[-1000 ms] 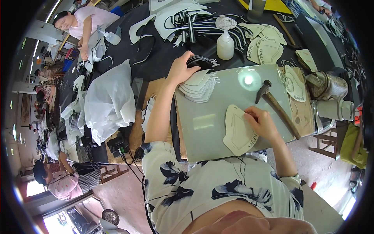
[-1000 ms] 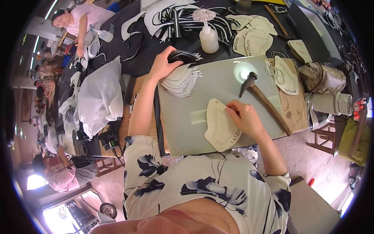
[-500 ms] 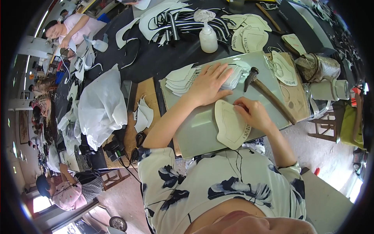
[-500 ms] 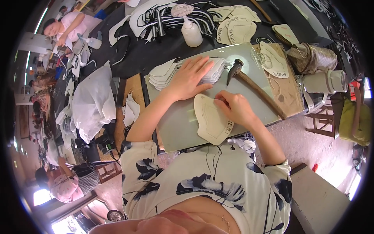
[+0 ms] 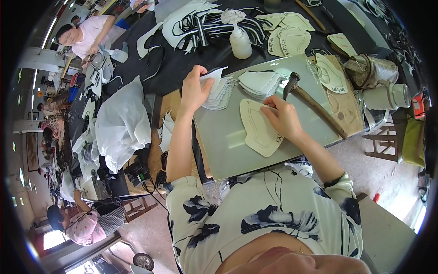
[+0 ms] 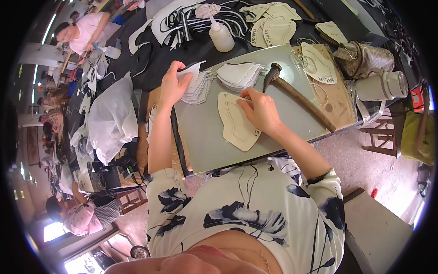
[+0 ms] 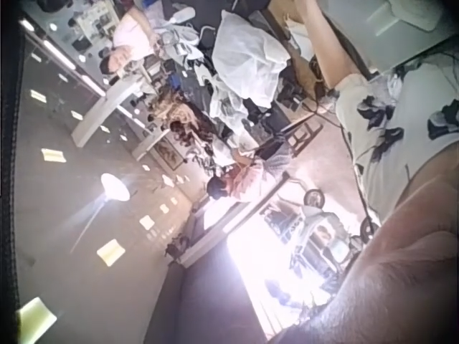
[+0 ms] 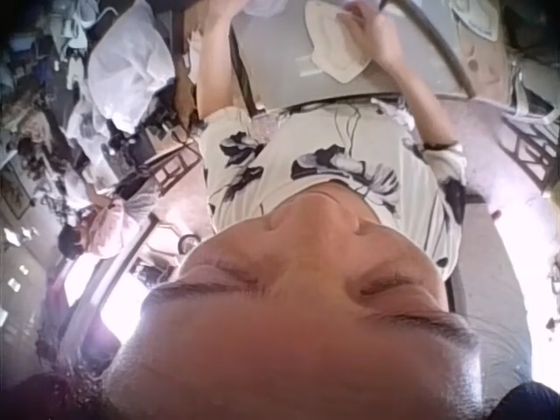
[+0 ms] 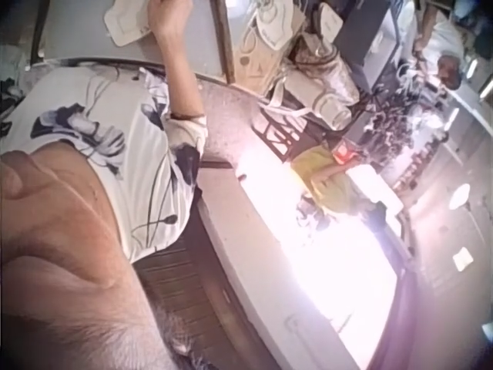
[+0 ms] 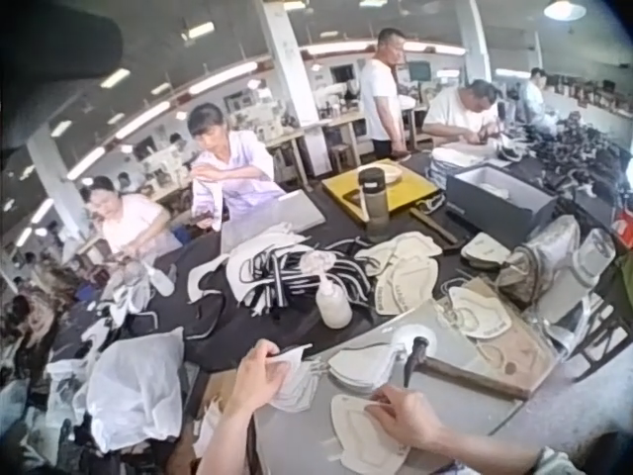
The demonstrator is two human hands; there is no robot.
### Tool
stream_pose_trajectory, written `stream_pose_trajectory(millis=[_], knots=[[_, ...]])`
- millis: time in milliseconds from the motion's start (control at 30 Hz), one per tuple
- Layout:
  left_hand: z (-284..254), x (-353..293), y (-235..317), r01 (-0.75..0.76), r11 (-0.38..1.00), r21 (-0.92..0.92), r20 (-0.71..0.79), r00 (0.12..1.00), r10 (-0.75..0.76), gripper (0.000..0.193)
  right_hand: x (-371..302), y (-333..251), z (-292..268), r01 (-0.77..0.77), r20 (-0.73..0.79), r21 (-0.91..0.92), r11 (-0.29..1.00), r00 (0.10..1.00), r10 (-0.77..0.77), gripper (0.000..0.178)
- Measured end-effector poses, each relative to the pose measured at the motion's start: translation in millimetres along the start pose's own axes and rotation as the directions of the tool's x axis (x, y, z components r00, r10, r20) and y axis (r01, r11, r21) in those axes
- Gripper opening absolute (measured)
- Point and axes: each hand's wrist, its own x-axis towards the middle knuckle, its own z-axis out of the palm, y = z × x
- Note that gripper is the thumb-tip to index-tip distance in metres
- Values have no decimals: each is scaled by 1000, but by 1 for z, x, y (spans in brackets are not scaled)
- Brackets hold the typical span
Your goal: Hammering shoe upper components to flatten seams or secure layers at a workstation.
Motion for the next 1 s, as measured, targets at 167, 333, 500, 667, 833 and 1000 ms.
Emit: stream_pose_trajectory(millis=[167,333,500,667,833,1000], knots=[[-18,-20,24,120,970,-212,-53,990,-134,24,-5,7,2,-137,-36,42,990,990,138,17],[2,-81,76,520,569,-637,389,854,-344,16,-17,11,8,-88,-122,203,975,986,114,25],[29,-99,87,445,813,-376,344,881,-323,25,-35,-5,-10,113,65,-276,954,993,-99,30],[35,-90,107,486,754,-443,425,854,-301,41,-57,1,-9,143,151,-328,934,984,-97,34],[47,-110,100,423,819,-388,344,891,-297,46,-51,-13,-15,-66,117,-117,991,990,80,38],[26,-109,115,451,861,-236,316,873,-371,49,-51,-7,-14,198,227,-346,917,966,-123,41]])
